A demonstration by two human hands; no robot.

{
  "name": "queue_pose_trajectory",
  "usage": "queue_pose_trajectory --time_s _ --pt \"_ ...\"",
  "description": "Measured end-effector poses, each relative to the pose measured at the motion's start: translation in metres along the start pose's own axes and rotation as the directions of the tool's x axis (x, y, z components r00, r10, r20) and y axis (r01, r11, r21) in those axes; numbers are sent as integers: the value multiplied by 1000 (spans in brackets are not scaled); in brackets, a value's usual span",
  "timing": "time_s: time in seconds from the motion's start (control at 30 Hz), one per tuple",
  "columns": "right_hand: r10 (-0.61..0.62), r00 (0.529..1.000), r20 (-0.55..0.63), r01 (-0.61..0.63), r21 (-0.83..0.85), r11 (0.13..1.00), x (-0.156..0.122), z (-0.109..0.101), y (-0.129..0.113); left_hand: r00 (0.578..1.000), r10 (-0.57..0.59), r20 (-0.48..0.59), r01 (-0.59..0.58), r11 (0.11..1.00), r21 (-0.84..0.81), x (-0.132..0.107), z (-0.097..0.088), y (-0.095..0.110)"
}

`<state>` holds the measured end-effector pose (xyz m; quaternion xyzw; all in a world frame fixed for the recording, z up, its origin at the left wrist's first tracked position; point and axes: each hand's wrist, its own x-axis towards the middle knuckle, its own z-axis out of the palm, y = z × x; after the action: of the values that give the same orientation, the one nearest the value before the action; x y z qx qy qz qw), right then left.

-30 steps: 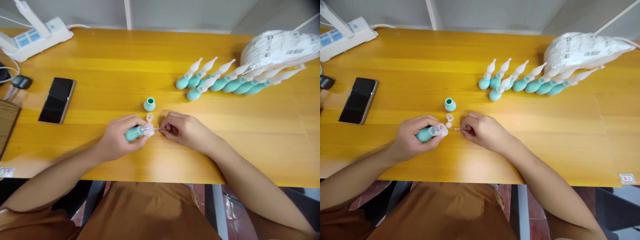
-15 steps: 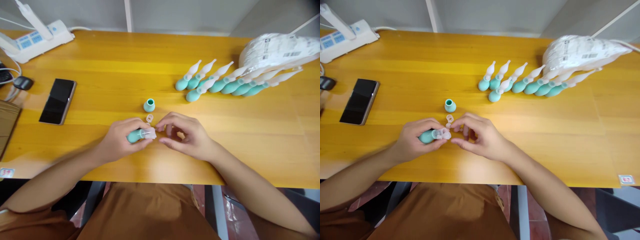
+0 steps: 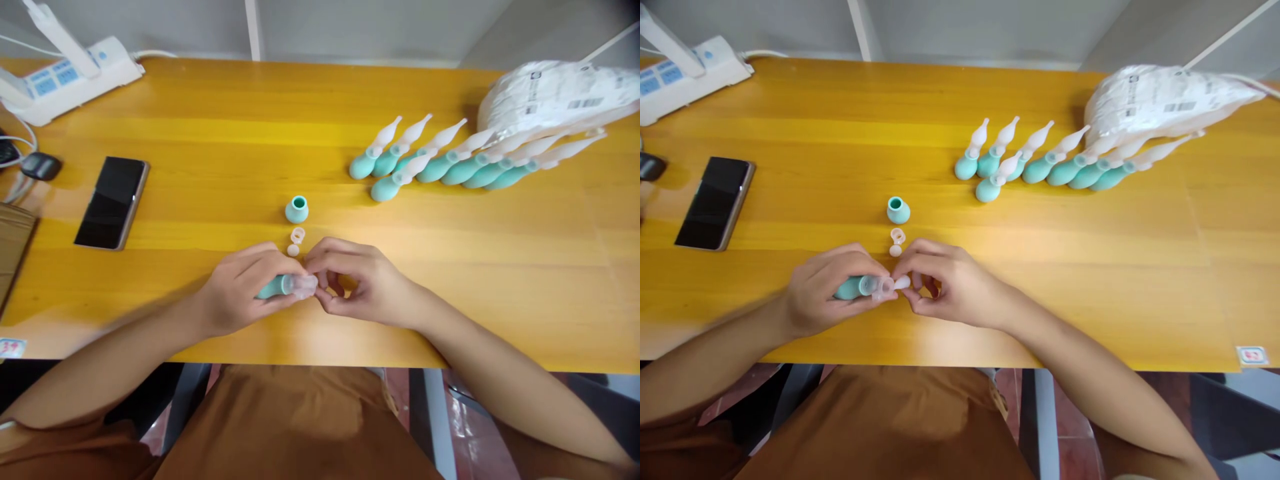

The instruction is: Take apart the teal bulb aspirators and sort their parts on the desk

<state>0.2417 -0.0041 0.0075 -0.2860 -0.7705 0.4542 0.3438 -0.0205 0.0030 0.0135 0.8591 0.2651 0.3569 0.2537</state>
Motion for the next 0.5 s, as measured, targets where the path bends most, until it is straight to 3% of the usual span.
queue_pose_trajectory --time_s 0.13,0.3,0.5 --pt "-42 994 -102 27 -150 988 3 -6 5 993 -80 -91 78 997 -19 1 -4 2" --pt "-10 978 -211 -54 -296 954 7 -10 21 945 -190 -267 180 982 -62 -5 -7 0" --pt "7 985 -171 -68 -351 934 9 -9 34 942 -206 -264 198 979 -57 -7 -6 0"
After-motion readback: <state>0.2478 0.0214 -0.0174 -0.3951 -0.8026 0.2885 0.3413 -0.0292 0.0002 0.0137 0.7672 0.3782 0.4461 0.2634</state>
